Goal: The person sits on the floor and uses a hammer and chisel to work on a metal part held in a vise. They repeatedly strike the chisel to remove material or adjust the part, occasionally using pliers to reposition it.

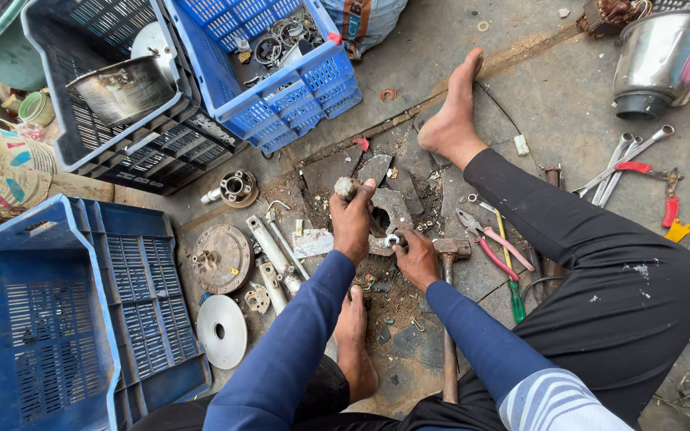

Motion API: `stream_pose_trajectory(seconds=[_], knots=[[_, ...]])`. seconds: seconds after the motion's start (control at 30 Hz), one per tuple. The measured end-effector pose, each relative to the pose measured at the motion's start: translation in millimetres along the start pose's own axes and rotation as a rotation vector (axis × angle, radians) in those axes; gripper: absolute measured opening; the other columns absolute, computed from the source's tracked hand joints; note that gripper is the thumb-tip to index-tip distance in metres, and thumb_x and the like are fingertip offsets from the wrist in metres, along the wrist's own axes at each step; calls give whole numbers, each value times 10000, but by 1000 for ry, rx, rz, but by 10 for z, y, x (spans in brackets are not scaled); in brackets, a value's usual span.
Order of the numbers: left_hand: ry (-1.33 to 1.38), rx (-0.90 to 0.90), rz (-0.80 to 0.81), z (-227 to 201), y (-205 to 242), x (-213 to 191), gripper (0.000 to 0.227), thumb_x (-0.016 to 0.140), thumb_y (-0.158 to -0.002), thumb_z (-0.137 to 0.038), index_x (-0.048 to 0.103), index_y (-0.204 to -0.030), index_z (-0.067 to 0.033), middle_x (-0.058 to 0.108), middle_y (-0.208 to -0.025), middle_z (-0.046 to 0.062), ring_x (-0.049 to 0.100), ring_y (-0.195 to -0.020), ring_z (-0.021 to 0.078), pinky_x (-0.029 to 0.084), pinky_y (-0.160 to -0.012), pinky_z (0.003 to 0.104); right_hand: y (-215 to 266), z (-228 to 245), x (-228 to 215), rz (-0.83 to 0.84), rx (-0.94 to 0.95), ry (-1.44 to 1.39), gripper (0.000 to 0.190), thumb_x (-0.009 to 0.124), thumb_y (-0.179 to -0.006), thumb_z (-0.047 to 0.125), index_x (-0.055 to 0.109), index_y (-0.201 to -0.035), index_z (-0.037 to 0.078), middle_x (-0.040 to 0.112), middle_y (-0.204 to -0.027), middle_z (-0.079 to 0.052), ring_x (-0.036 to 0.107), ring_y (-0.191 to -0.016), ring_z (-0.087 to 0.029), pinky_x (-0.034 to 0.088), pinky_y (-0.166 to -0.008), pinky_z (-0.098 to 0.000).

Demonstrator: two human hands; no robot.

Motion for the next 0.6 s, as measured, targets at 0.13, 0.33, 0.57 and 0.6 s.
stream_pose_trajectory(seconds=[0.13,0.33,0.57,0.6], knots=[[70,-55,-5,121,53,16,254,736,-922,-167,562,-741,-126,511,-623,-52,443,-546,60,355,-507,271,-27,-120,41,14,51,-19,272,709,-918,104,679,-1185,60,725,-1049,-96,726,-878,-222,622,-777,-370],[57,-28,56,228,110,87,294,749,-911,-127,529,-716,-124,495,-629,-53,439,-549,65,375,-514,277,-7,-79,10,13,26,-64,287,724,-887,82,667,-1164,29,718,-1019,-113,728,-879,-222,624,-791,-368],[-27,19,103,289,111,82,402,749,-923,-160,477,-629,-127,461,-595,-52,418,-538,78,367,-500,293,-21,-69,12,21,41,-74,308,731,-879,86,663,-1174,31,701,-1021,-94,714,-886,-206,618,-803,-359],[-35,8,106,295,116,73,408,748,-918,-167,475,-618,-126,460,-585,-50,420,-528,82,369,-492,297,-23,-74,23,31,49,-66,305,732,-881,91,665,-1173,35,701,-1021,-92,713,-887,-204,617,-805,-359]])
Point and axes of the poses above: each hand's wrist, its own y-axis away from the middle knuckle, its own x-axis out of the palm, z = x × y, the point moved 10 cm from there along -y, towards the middle knuckle
